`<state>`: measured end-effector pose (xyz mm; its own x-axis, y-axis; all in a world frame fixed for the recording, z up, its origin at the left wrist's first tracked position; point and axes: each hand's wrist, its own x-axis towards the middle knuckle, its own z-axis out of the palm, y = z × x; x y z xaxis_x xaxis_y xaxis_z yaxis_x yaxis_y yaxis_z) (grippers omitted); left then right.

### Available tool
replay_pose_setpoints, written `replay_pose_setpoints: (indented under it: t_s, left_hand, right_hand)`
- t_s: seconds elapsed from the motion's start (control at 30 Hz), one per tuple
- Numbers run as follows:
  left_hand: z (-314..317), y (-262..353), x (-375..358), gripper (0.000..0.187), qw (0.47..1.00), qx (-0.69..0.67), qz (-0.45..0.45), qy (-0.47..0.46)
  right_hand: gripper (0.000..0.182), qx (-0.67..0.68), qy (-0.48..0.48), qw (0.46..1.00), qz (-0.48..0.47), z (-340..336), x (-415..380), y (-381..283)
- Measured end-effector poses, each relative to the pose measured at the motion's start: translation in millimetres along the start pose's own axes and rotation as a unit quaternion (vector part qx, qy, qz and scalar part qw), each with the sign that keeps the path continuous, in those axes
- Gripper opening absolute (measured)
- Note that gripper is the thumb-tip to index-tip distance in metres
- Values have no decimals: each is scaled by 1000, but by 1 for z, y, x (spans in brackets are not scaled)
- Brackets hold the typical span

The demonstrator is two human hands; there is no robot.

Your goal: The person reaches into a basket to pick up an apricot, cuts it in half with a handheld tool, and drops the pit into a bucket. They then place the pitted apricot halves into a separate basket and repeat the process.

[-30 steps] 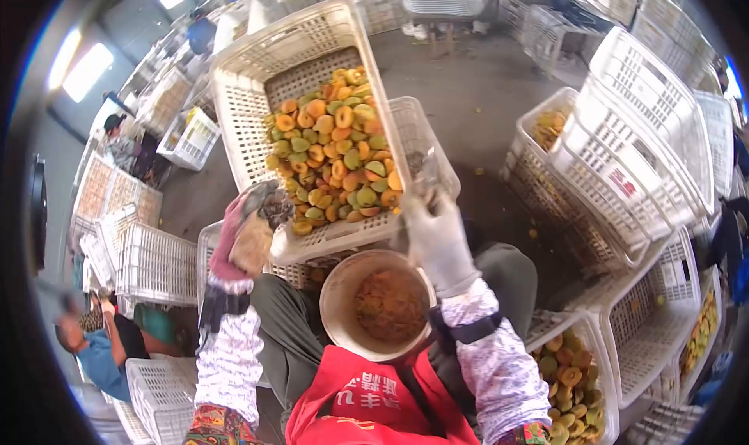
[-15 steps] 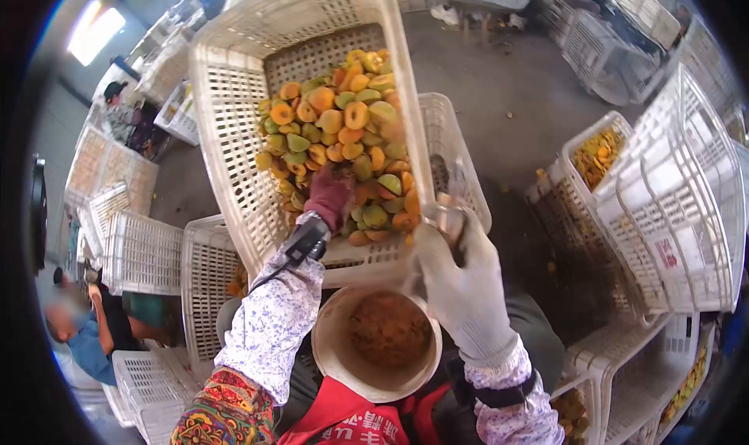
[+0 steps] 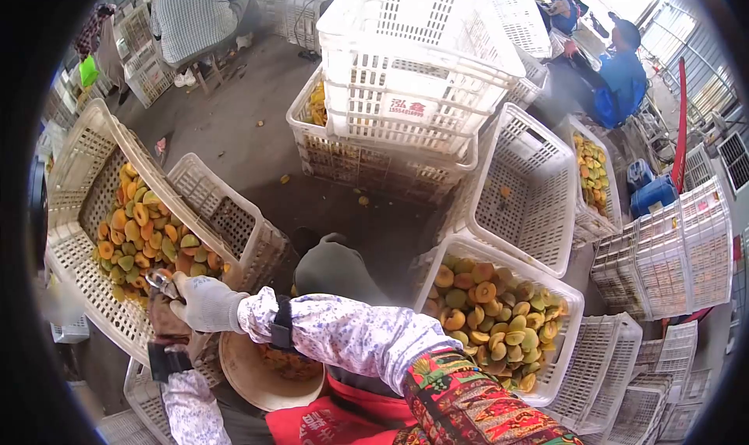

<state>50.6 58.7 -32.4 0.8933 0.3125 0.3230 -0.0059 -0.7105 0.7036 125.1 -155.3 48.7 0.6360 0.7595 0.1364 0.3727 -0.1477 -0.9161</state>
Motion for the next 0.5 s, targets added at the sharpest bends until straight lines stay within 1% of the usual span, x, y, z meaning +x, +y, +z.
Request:
replay_pose_setpoints:
  t_s: [0.03,0.07,0.1,0.13,0.17,0.2,0.23,0.27,0.3,0.33,0.37,0.4,0.43,0.47,0.5]
  left_hand:
    - [-14,-58,-11,33,970,185,105,-121]
    - [-19,-36,-15,33,969,188,102,-123]
    - [-26,-13,-22,31,965,241,77,-60]
    - [-31,24,-25,31,955,292,54,5]
    - [-35,56,-27,31,937,340,33,70]
    - [-38,85,-28,31,937,342,34,70]
    - [-39,112,-31,31,952,300,-47,51]
    - [-41,123,-35,32,958,254,-131,32]
    - [-36,96,-49,31,918,378,-30,116]
    - [-38,93,-53,31,918,379,-34,114]
    - [-39,95,-53,29,902,429,-14,52]
    - [-39,97,-52,27,880,476,6,-12]
    - [-41,101,-51,23,847,527,65,-29]
    - [-39,102,-48,23,848,526,61,-30]
    - [-39,101,-46,22,862,503,60,-39]
  right_hand:
    - [39,-6,-21,1000,4,-7,-3,-9]
    - [39,-1,-23,1000,4,-10,-6,-11]
    - [38,-32,-40,999,-10,-12,-8,-14]
    - [37,-64,-57,996,-26,-11,-8,-17]
    - [34,-71,-45,996,-41,-7,-9,-16]
    - [34,-69,-44,996,-42,-4,-10,-15]
    - [34,-92,-77,992,-29,-4,-11,-18]
    - [34,-114,-112,987,-16,-3,-13,-19]
    - [34,-113,-116,987,-14,0,-15,-16]
    - [34,-143,-128,981,-1,3,-16,-10]
    - [34,-174,-140,975,11,4,-16,-8]
    - [34,-174,-142,974,13,5,-15,-6]
    - [32,-184,-129,974,15,6,-14,-4]
    - [31,-193,-117,974,17,5,-12,-5]
    - [29,-189,-107,976,26,5,-9,-6]
